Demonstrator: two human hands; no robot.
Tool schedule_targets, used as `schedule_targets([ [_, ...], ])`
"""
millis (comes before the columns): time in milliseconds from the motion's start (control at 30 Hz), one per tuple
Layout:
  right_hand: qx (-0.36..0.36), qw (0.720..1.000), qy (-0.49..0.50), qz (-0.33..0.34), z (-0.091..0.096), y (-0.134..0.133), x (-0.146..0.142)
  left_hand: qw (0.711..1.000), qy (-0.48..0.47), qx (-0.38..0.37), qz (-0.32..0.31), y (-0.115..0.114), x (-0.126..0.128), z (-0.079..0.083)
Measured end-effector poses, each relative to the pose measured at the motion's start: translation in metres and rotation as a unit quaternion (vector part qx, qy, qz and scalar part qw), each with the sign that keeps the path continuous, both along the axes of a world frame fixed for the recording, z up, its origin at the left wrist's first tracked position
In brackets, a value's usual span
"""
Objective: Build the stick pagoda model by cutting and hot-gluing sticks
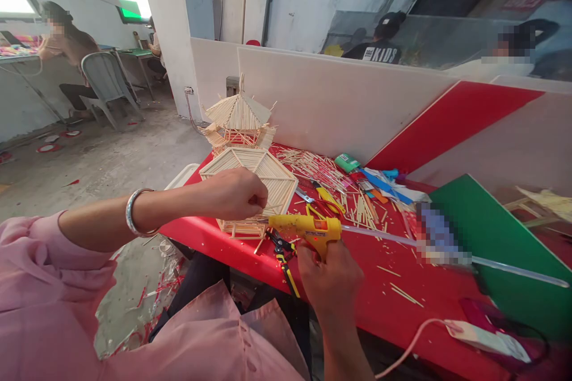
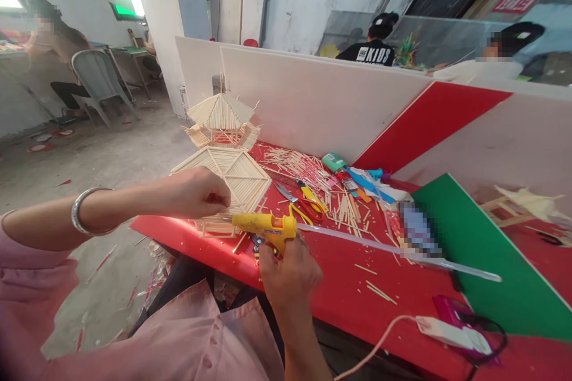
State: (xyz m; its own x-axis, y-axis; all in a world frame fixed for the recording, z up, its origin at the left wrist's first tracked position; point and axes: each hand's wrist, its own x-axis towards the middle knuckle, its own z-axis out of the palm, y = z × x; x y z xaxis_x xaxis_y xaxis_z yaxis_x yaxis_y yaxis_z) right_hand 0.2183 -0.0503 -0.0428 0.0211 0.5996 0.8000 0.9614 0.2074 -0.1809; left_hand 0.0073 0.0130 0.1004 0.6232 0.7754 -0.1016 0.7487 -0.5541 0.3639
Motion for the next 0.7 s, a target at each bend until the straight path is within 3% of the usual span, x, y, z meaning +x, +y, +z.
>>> schedule_targets([
  [467, 0.015, 0.999, 0.006, -0.029, -0.003, -0.006, 0.017, 0.999, 0.004, 0.027, -0.020, -0.002, 0.004, -0.006],
  [700, 0.049, 0.995, -0.011, -0.087, -0.003, -0.003, 0.016, 0.999, 0.010, 0.042, -0.016, -0.001, 0.004, -0.011],
])
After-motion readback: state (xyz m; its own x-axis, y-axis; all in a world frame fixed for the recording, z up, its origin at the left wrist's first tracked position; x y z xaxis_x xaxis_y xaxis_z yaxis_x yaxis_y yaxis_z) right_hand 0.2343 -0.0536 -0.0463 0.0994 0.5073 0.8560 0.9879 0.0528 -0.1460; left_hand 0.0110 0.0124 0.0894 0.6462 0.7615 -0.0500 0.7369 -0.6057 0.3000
